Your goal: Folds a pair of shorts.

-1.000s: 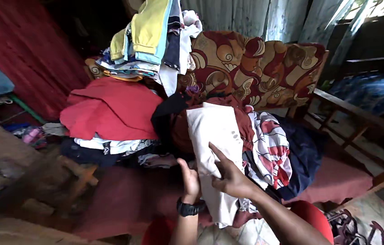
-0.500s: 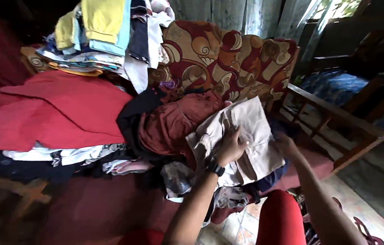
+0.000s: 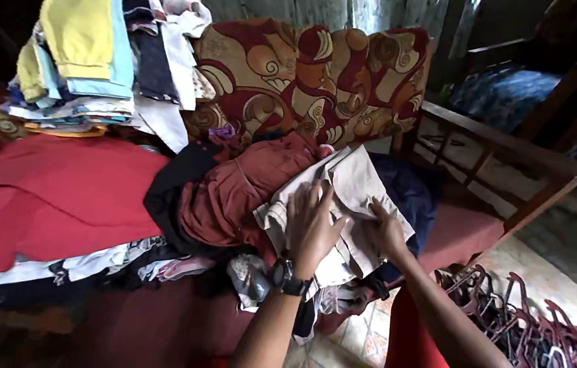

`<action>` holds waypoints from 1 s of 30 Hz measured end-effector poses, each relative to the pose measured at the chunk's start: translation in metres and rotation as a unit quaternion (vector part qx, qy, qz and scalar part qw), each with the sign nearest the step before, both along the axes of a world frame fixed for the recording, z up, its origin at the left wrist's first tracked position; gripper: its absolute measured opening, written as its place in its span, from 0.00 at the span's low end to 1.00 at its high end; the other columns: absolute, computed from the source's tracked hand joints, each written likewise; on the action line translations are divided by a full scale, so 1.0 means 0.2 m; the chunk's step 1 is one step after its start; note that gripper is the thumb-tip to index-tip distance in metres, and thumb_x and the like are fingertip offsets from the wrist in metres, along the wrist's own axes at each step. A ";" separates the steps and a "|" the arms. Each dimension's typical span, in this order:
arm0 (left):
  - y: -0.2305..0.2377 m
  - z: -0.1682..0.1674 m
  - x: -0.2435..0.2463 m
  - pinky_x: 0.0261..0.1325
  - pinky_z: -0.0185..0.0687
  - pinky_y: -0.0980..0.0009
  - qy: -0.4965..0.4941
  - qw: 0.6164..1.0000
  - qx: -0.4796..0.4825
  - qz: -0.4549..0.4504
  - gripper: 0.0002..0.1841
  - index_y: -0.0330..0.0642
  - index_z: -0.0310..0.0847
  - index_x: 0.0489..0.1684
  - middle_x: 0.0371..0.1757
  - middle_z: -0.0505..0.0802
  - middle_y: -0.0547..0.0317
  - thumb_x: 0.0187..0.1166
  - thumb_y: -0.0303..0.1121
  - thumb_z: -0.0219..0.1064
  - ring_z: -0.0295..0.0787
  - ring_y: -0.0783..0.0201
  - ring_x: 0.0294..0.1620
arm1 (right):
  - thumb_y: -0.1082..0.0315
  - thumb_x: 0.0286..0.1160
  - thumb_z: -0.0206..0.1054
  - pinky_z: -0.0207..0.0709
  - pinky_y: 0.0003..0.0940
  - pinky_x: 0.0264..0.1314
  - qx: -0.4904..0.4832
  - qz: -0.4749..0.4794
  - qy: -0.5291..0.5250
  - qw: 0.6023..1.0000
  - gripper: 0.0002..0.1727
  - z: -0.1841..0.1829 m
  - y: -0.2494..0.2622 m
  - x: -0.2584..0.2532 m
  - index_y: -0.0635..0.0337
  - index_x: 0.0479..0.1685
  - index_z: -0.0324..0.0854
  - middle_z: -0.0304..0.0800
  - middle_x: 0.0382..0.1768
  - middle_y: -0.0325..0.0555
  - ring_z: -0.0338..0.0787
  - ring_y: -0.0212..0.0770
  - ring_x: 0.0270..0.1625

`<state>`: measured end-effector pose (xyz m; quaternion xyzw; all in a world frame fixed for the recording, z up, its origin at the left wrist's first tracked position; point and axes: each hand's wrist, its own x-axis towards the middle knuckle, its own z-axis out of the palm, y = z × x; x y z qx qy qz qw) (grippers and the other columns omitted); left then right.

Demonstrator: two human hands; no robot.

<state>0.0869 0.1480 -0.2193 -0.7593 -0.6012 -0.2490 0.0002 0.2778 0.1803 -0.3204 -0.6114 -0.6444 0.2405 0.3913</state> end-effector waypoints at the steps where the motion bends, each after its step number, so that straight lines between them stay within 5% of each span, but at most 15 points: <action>1: 0.05 -0.04 -0.04 0.91 0.31 0.31 0.037 0.999 -0.024 0.015 0.44 0.50 0.72 0.86 0.92 0.66 0.46 0.67 0.59 0.78 0.47 0.41 0.96 | 0.74 0.78 0.64 0.82 0.54 0.68 0.015 0.008 0.056 0.998 0.33 0.02 0.02 0.05 0.68 0.85 0.66 0.87 0.68 0.62 0.92 0.55 0.62; 3: 0.16 -0.14 -0.11 0.89 0.21 0.27 0.072 0.996 -0.041 0.028 0.50 0.48 0.72 0.85 0.92 0.62 0.35 0.60 0.65 0.79 0.35 0.33 0.96 | 0.78 0.79 0.58 0.84 0.38 0.59 0.024 0.028 0.160 0.986 0.27 0.09 0.04 0.15 0.73 0.79 0.71 0.89 0.60 0.64 0.91 0.43 0.53; 7: 0.21 -0.23 -0.15 0.88 0.22 0.25 0.077 0.997 -0.008 0.025 0.43 0.45 0.76 0.81 0.88 0.67 0.29 0.69 0.63 0.74 0.37 0.29 0.95 | 0.78 0.83 0.49 0.79 0.27 0.63 0.035 0.086 0.198 0.976 0.24 0.24 -0.04 0.18 0.70 0.77 0.74 0.83 0.71 0.58 0.87 0.31 0.60; 11: 0.18 -0.18 -0.15 0.91 0.16 0.31 -0.026 0.999 -0.041 0.009 0.25 0.45 0.79 0.79 0.90 0.68 0.39 0.86 0.43 0.56 0.35 0.37 0.97 | 0.75 0.87 0.49 0.74 0.37 0.79 0.043 0.172 0.110 0.978 0.23 0.19 -0.12 0.04 0.72 0.76 0.76 0.84 0.73 0.60 0.86 0.42 0.73; 13: 0.19 -0.17 -0.16 0.91 0.29 0.33 -0.078 0.997 -0.009 0.002 0.23 0.42 0.86 0.69 0.86 0.72 0.37 0.88 0.45 0.55 0.48 0.36 0.94 | 0.72 0.90 0.48 0.74 0.43 0.80 0.002 0.211 0.052 0.976 0.23 0.11 -0.11 -0.04 0.68 0.77 0.77 0.86 0.71 0.58 0.87 0.46 0.73; 15: 0.21 -0.13 -0.14 0.85 0.54 0.35 -0.092 0.995 -0.001 0.034 0.29 0.41 0.90 0.59 0.80 0.77 0.37 0.85 0.59 0.58 0.64 0.35 0.85 | 0.69 0.89 0.50 0.78 0.53 0.71 -0.034 0.209 0.020 0.977 0.25 0.07 -0.13 -0.11 0.64 0.81 0.74 0.90 0.63 0.61 0.90 0.53 0.63; 17: 0.22 -0.04 -0.09 0.82 0.57 0.33 -0.081 0.993 -0.046 0.078 0.35 0.40 0.90 0.59 0.78 0.78 0.35 0.79 0.66 0.62 0.65 0.33 0.83 | 0.62 0.90 0.56 0.78 0.51 0.76 -0.037 0.187 0.014 0.982 0.26 0.05 -0.15 -0.16 0.62 0.84 0.72 0.85 0.71 0.59 0.88 0.52 0.70; 21: 0.32 0.00 -0.03 0.72 0.65 0.29 -0.104 0.990 -0.029 0.088 0.27 0.34 0.88 0.49 0.62 0.88 0.35 0.84 0.55 0.63 0.80 0.34 0.69 | 0.58 0.74 0.69 0.80 0.58 0.66 0.017 0.073 -0.070 0.995 0.38 0.03 -0.19 -0.26 0.60 0.86 0.67 0.81 0.71 0.64 0.85 0.61 0.69; 25: 0.34 -0.02 -0.09 0.49 0.81 0.37 -0.243 0.967 -0.065 0.046 0.22 0.28 0.83 0.44 0.41 0.89 0.33 0.86 0.46 0.64 0.87 0.38 0.44 | 0.68 0.64 0.72 0.78 0.62 0.65 -0.081 0.065 -0.160 0.982 0.47 0.04 -0.20 -0.24 0.47 0.92 0.59 0.74 0.77 0.63 0.79 0.65 0.73; 28: 0.32 -0.03 -0.16 0.42 0.79 0.42 -0.281 0.955 -0.089 0.029 0.23 0.29 0.82 0.42 0.38 0.87 0.36 0.85 0.47 0.65 0.84 0.42 0.37 | 0.75 0.67 0.71 0.83 0.63 0.59 -0.043 0.059 -0.043 0.996 0.37 0.08 -0.21 -0.16 0.59 0.83 0.69 0.86 0.63 0.63 0.90 0.62 0.59; 30: 0.30 -0.02 -0.18 0.39 0.77 0.45 -0.290 0.950 -0.114 0.023 0.24 0.30 0.81 0.42 0.37 0.86 0.37 0.86 0.50 0.63 0.82 0.45 0.35 | 0.75 0.65 0.72 0.86 0.52 0.47 0.020 0.050 0.044 0.998 0.32 0.11 -0.22 -0.11 0.65 0.76 0.74 0.90 0.44 0.57 0.91 0.51 0.42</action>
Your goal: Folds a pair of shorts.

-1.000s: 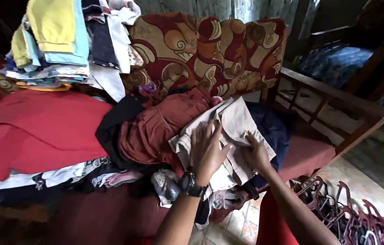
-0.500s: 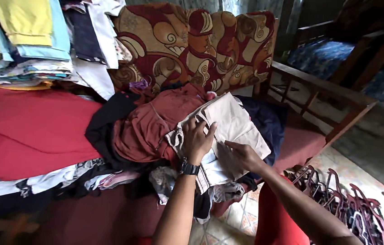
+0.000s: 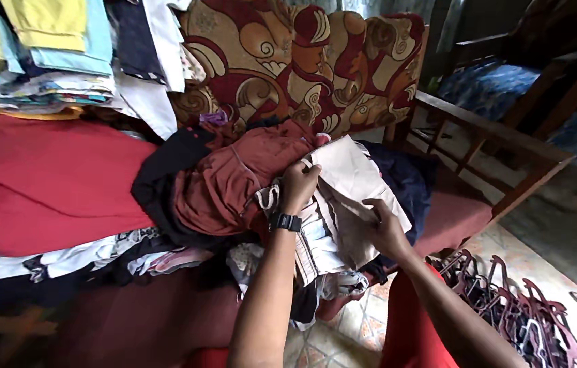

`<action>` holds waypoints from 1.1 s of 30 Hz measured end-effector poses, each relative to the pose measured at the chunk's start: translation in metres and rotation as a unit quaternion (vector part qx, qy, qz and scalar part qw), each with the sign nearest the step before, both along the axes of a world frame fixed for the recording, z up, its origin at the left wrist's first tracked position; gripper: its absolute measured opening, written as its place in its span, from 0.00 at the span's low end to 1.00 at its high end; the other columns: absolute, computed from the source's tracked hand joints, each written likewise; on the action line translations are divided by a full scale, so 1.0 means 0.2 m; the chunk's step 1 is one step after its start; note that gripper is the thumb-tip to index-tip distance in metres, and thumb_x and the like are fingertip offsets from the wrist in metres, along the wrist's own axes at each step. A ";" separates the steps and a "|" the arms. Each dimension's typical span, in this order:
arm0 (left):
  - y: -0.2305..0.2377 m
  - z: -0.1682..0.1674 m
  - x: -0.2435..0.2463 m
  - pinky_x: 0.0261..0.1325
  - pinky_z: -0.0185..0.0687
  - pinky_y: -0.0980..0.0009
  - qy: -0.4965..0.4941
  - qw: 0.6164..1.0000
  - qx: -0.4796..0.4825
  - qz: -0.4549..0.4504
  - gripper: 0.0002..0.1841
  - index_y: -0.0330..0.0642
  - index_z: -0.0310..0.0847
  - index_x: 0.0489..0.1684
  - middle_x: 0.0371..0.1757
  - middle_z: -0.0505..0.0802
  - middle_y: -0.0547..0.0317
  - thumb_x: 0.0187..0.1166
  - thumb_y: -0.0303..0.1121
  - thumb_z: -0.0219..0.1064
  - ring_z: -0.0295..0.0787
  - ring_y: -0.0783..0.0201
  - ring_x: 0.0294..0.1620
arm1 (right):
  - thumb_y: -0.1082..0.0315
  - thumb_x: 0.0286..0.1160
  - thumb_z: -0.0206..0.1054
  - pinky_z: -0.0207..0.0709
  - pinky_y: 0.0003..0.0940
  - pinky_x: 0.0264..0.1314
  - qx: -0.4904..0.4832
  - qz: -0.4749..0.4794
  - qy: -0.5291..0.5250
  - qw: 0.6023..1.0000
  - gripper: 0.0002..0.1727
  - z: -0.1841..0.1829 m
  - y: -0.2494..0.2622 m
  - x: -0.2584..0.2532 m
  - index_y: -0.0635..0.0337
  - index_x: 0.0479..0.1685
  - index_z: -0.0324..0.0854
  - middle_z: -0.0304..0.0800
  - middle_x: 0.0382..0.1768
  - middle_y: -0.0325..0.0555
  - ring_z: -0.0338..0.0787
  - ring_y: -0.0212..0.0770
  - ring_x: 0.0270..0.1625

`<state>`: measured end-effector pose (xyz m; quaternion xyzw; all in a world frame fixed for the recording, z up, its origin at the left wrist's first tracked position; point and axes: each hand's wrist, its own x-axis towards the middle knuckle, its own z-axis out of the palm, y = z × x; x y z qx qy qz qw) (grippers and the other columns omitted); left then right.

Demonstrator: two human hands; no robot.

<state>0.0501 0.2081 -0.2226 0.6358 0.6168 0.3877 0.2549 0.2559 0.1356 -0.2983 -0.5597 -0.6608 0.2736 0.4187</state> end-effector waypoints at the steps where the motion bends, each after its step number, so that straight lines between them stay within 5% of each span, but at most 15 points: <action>1: 0.00 0.01 0.00 0.40 0.77 0.45 -0.007 1.000 -0.008 -0.001 0.26 0.30 0.81 0.43 0.38 0.86 0.37 0.87 0.52 0.62 0.82 0.45 0.37 | 0.75 0.64 0.71 0.85 0.44 0.44 0.025 0.006 0.027 0.999 0.31 0.02 -0.01 0.01 0.66 0.73 0.76 0.90 0.39 0.52 0.89 0.44 0.37; 3: 0.00 0.04 0.02 0.49 0.78 0.41 -0.030 0.999 -0.015 0.004 0.31 0.31 0.83 0.49 0.45 0.88 0.36 0.84 0.59 0.62 0.84 0.43 0.45 | 0.77 0.62 0.69 0.86 0.41 0.45 0.038 0.048 0.037 0.997 0.31 0.03 -0.04 0.00 0.66 0.73 0.76 0.91 0.41 0.50 0.90 0.40 0.38; 5: 0.00 0.04 0.04 0.58 0.80 0.36 -0.022 1.000 -0.016 0.010 0.37 0.32 0.84 0.57 0.53 0.90 0.34 0.77 0.65 0.66 0.87 0.38 0.55 | 0.73 0.67 0.70 0.87 0.49 0.52 -0.002 0.101 -0.009 0.995 0.32 -0.01 -0.06 -0.04 0.61 0.78 0.75 0.92 0.48 0.53 0.92 0.46 0.45; 7: 0.01 0.00 0.04 0.57 0.80 0.35 0.004 1.000 -0.006 0.015 0.37 0.32 0.82 0.60 0.54 0.89 0.31 0.74 0.63 0.71 0.87 0.34 0.55 | 0.64 0.72 0.70 0.83 0.57 0.60 -0.099 0.153 -0.065 0.981 0.38 -0.06 -0.05 -0.06 0.54 0.87 0.67 0.90 0.56 0.57 0.91 0.52 0.53; 9: 0.02 -0.02 0.04 0.56 0.79 0.34 0.032 0.999 0.013 0.019 0.30 0.29 0.82 0.55 0.51 0.89 0.28 0.81 0.55 0.68 0.87 0.32 0.53 | 0.59 0.72 0.70 0.81 0.60 0.63 -0.144 0.185 -0.079 0.969 0.43 -0.11 -0.03 -0.06 0.53 0.92 0.60 0.87 0.62 0.60 0.90 0.55 0.56; 13: 0.01 0.03 0.03 0.48 0.79 0.39 0.037 0.999 -0.012 0.017 0.26 0.26 0.79 0.44 0.43 0.87 0.29 0.92 0.48 0.56 0.86 0.36 0.45 | 0.53 0.70 0.75 0.85 0.49 0.54 -0.078 0.130 -0.013 0.988 0.38 -0.09 -0.06 -0.09 0.59 0.81 0.74 0.90 0.54 0.54 0.90 0.46 0.48; 16: 0.08 0.06 0.03 0.55 0.77 0.40 0.028 0.999 -0.013 0.024 0.25 0.23 0.82 0.40 0.42 0.87 0.30 0.91 0.44 0.58 0.86 0.39 0.47 | 0.46 0.61 0.82 0.82 0.62 0.61 -0.144 0.117 -0.133 0.974 0.59 -0.01 -0.08 -0.21 0.49 0.95 0.50 0.78 0.74 0.62 0.88 0.60 0.61; 18: 0.12 0.05 0.02 0.56 0.77 0.41 0.031 0.999 -0.010 0.030 0.26 0.23 0.81 0.37 0.40 0.87 0.32 0.91 0.45 0.59 0.85 0.41 0.46 | 0.53 0.63 0.79 0.82 0.63 0.61 -0.160 0.109 -0.175 0.965 0.60 -0.04 -0.07 -0.28 0.48 0.97 0.42 0.71 0.79 0.64 0.87 0.63 0.64; 22: 0.11 0.05 -0.02 0.53 0.79 0.41 -0.005 1.000 -0.010 0.003 0.30 0.25 0.83 0.38 0.38 0.88 0.36 0.80 0.54 0.71 0.86 0.43 0.43 | 0.68 0.65 0.77 0.85 0.42 0.55 -0.107 0.174 0.055 0.977 0.50 -0.11 -0.02 -0.19 0.63 0.91 0.54 0.85 0.55 0.58 0.88 0.45 0.49; 24: 0.11 0.05 -0.05 0.55 0.81 0.40 -0.020 0.999 -0.028 -0.023 0.30 0.27 0.86 0.42 0.40 0.90 0.38 0.72 0.55 0.78 0.88 0.45 0.44 | 0.67 0.74 0.71 0.87 0.36 0.52 -0.106 0.172 0.127 0.971 0.39 -0.13 -0.02 -0.16 0.66 0.87 0.61 0.87 0.51 0.54 0.90 0.38 0.46; 26: 0.11 0.04 -0.08 0.48 0.82 0.46 -0.030 0.999 -0.016 -0.039 0.27 0.30 0.86 0.35 0.33 0.89 0.45 0.69 0.52 0.81 0.85 0.52 0.37 | 0.63 0.78 0.69 0.86 0.41 0.54 -0.078 0.101 0.056 0.990 0.33 -0.16 -0.02 -0.18 0.63 0.83 0.69 0.89 0.54 0.55 0.90 0.42 0.48; 29: 0.05 -0.02 -0.11 0.30 0.68 0.64 -0.065 0.996 0.033 -0.047 0.21 0.40 0.75 0.20 0.20 0.76 0.61 0.70 0.43 0.81 0.68 0.67 0.22 | 0.61 0.74 0.69 0.83 0.59 0.57 -0.059 0.021 -0.077 0.995 0.32 -0.18 -0.01 -0.25 0.57 0.81 0.73 0.87 0.61 0.60 0.91 0.57 0.55; 31: -0.02 -0.05 -0.14 0.27 0.70 0.65 -0.080 0.993 0.059 -0.059 0.16 0.40 0.77 0.28 0.26 0.81 0.56 0.70 0.36 0.82 0.73 0.65 0.24 | 0.67 0.70 0.69 0.84 0.61 0.57 -0.042 -0.004 -0.070 0.997 0.30 -0.18 0.02 -0.26 0.58 0.77 0.77 0.90 0.60 0.59 0.92 0.57 0.55; 33: -0.04 -0.08 -0.16 0.30 0.75 0.64 -0.106 0.989 0.071 -0.078 0.17 0.41 0.78 0.44 0.36 0.85 0.51 0.67 0.31 0.83 0.78 0.61 0.30 | 0.72 0.64 0.71 0.86 0.51 0.48 0.006 -0.010 0.006 1.000 0.28 -0.18 0.04 -0.25 0.65 0.69 0.81 0.92 0.46 0.57 0.92 0.50 0.43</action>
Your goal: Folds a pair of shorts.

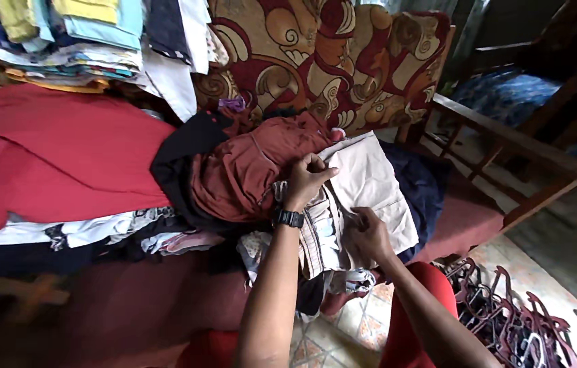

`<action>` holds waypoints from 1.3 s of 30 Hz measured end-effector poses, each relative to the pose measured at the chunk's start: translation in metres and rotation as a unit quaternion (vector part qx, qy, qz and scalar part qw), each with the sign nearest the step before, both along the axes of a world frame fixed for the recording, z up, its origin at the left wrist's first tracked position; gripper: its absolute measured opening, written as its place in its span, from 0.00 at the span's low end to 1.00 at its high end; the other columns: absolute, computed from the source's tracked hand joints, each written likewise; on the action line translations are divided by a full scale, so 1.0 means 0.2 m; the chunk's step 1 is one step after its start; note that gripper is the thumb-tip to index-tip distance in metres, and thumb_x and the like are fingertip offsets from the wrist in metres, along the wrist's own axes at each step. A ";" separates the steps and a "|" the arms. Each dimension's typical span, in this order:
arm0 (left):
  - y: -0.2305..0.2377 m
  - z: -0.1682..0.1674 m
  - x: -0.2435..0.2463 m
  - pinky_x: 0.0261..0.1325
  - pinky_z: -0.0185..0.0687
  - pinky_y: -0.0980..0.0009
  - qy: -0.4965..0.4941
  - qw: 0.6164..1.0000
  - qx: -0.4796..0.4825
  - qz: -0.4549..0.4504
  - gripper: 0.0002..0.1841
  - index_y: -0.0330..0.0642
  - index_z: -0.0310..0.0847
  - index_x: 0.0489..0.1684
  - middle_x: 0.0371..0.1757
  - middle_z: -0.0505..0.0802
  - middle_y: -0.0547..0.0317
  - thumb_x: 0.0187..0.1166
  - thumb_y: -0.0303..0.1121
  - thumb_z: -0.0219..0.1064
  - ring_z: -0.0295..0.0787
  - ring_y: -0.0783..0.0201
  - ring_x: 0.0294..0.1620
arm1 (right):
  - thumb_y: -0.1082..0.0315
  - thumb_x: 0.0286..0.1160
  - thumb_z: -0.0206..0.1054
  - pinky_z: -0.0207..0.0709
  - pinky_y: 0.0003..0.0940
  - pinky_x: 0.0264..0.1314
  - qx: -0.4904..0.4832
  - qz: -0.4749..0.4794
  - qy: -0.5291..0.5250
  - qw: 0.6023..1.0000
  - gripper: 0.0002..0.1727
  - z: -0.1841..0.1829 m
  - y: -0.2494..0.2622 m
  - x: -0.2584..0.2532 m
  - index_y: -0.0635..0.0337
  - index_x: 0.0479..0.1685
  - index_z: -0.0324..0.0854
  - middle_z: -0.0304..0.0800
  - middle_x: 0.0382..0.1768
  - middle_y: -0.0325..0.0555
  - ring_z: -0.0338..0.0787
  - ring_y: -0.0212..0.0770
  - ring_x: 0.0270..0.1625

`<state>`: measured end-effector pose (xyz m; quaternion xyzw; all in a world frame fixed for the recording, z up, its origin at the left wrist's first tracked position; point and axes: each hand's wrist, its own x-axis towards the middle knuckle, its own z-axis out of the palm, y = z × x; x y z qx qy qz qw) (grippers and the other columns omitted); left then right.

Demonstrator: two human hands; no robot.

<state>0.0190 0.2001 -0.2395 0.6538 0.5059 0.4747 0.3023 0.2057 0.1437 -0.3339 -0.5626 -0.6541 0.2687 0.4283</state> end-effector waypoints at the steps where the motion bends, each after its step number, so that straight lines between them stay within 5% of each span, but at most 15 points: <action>1: 0.01 -0.01 -0.01 0.34 0.81 0.60 -0.015 1.000 0.005 -0.013 0.22 0.43 0.78 0.56 0.45 0.88 0.47 0.66 0.30 0.83 0.83 0.57 0.36 | 0.75 0.62 0.71 0.85 0.45 0.43 0.032 0.005 0.038 0.999 0.27 0.02 0.00 0.00 0.69 0.67 0.81 0.91 0.41 0.56 0.90 0.46 0.38; 3: 0.01 0.01 -0.01 0.50 0.86 0.52 -0.024 0.999 0.003 -0.033 0.35 0.49 0.73 0.78 0.64 0.88 0.42 0.68 0.30 0.81 0.89 0.48 0.53 | 0.78 0.60 0.70 0.85 0.37 0.40 0.082 0.019 0.073 0.994 0.26 0.07 -0.01 -0.02 0.73 0.64 0.81 0.91 0.38 0.55 0.89 0.40 0.34; 5: 0.01 0.03 0.00 0.60 0.85 0.48 -0.012 0.999 0.007 -0.030 0.36 0.48 0.70 0.82 0.69 0.87 0.41 0.70 0.32 0.81 0.88 0.45 0.61 | 0.76 0.65 0.69 0.86 0.35 0.43 0.083 0.048 0.062 0.993 0.25 0.07 -0.02 -0.05 0.72 0.66 0.81 0.92 0.40 0.54 0.90 0.38 0.36; 9: 0.00 0.04 0.03 0.57 0.85 0.48 0.022 1.000 0.010 0.004 0.26 0.42 0.82 0.70 0.58 0.92 0.43 0.77 0.45 0.76 0.89 0.48 0.54 | 0.69 0.75 0.65 0.85 0.42 0.60 0.023 0.123 -0.004 0.992 0.31 -0.02 0.00 -0.07 0.69 0.80 0.73 0.89 0.57 0.63 0.91 0.48 0.53; 12: 0.01 0.03 0.03 0.45 0.83 0.50 0.044 0.999 -0.016 0.020 0.18 0.36 0.84 0.55 0.45 0.90 0.42 0.82 0.42 0.72 0.86 0.50 0.40 | 0.65 0.73 0.71 0.84 0.42 0.62 -0.031 0.159 0.005 0.987 0.36 0.01 -0.03 -0.02 0.67 0.83 0.70 0.84 0.63 0.63 0.89 0.48 0.57; 15: 0.04 0.06 0.05 0.42 0.78 0.51 0.056 0.997 -0.032 0.042 0.15 0.31 0.79 0.54 0.40 0.85 0.41 0.88 0.38 0.65 0.81 0.50 0.37 | 0.51 0.68 0.76 0.83 0.52 0.63 0.036 0.076 -0.033 0.996 0.42 0.04 -0.09 -0.05 0.67 0.81 0.73 0.83 0.67 0.64 0.87 0.55 0.63; 18: 0.05 0.07 0.08 0.49 0.82 0.47 0.031 0.996 -0.051 0.063 0.20 0.35 0.71 0.73 0.54 0.87 0.35 0.87 0.33 0.64 0.86 0.45 0.47 | 0.42 0.54 0.81 0.77 0.66 0.64 0.080 0.013 -0.107 0.991 0.58 -0.03 -0.10 -0.16 0.68 0.87 0.63 0.77 0.74 0.71 0.82 0.69 0.70; 20: 0.05 0.04 0.08 0.51 0.84 0.46 0.018 0.995 -0.063 0.070 0.32 0.45 0.57 0.88 0.66 0.85 0.32 0.85 0.32 0.66 0.88 0.42 0.51 | 0.49 0.49 0.81 0.77 0.67 0.61 0.074 -0.012 -0.145 0.987 0.58 -0.07 -0.08 -0.20 0.64 0.88 0.63 0.76 0.74 0.71 0.81 0.71 0.70; 23: 0.05 0.01 0.07 0.49 0.84 0.42 0.011 0.994 -0.067 0.081 0.41 0.55 0.45 0.94 0.69 0.83 0.28 0.84 0.34 0.67 0.87 0.36 0.51 | 0.64 0.56 0.79 0.78 0.64 0.65 0.038 0.005 -0.101 0.994 0.45 -0.02 -0.07 -0.16 0.61 0.84 0.70 0.78 0.71 0.69 0.81 0.68 0.69; 26: 0.06 0.03 0.12 0.52 0.83 0.39 0.058 0.993 -0.044 0.090 0.38 0.54 0.43 0.95 0.67 0.84 0.30 0.88 0.35 0.62 0.88 0.36 0.52 | 0.69 0.59 0.72 0.82 0.55 0.63 0.203 0.024 -0.020 0.979 0.32 0.01 -0.19 -0.11 0.70 0.69 0.81 0.85 0.63 0.67 0.87 0.60 0.63; 30: 0.01 0.17 0.35 0.57 0.84 0.34 0.161 0.984 0.039 0.074 0.36 0.53 0.41 0.97 0.64 0.89 0.32 0.89 0.28 0.54 0.90 0.34 0.56 | 0.58 0.86 0.57 0.66 0.40 0.88 0.193 0.208 0.098 0.954 0.34 -0.02 -0.50 -0.23 0.78 0.82 0.64 0.70 0.82 0.70 0.73 0.49 0.85; 32: -0.02 0.25 0.46 0.60 0.84 0.38 0.165 0.982 0.082 0.029 0.34 0.48 0.54 0.93 0.70 0.86 0.36 0.85 0.22 0.56 0.90 0.37 0.61 | 0.50 0.92 0.50 0.53 0.38 0.94 0.210 0.233 0.117 0.942 0.42 -0.11 -0.51 -0.30 0.85 0.85 0.52 0.59 0.85 0.78 0.62 0.51 0.91; 35: -0.03 0.40 0.57 0.64 0.82 0.42 0.155 0.983 0.084 -0.053 0.18 0.35 0.80 0.65 0.66 0.87 0.36 0.79 0.15 0.57 0.87 0.40 0.64 | 0.48 0.92 0.48 0.50 0.37 0.95 0.252 0.165 0.110 0.947 0.42 -0.13 -0.33 -0.27 0.85 0.84 0.55 0.58 0.86 0.78 0.59 0.51 0.93; 37: 0.01 0.48 0.61 0.65 0.80 0.45 0.150 0.984 0.058 -0.081 0.16 0.34 0.84 0.57 0.61 0.90 0.41 0.80 0.15 0.52 0.87 0.45 0.63 | 0.56 0.89 0.53 0.60 0.39 0.90 0.248 0.054 0.065 0.965 0.35 -0.08 -0.17 -0.20 0.84 0.79 0.65 0.70 0.80 0.74 0.72 0.51 0.86; 39: 0.05 0.51 0.63 0.66 0.80 0.49 0.138 0.984 0.063 -0.089 0.16 0.34 0.86 0.51 0.58 0.91 0.44 0.81 0.15 0.51 0.87 0.50 0.62 | 0.66 0.88 0.58 0.63 0.45 0.87 0.110 -0.040 -0.042 0.992 0.27 0.15 -0.06 -0.06 0.77 0.79 0.70 0.76 0.77 0.68 0.76 0.54 0.81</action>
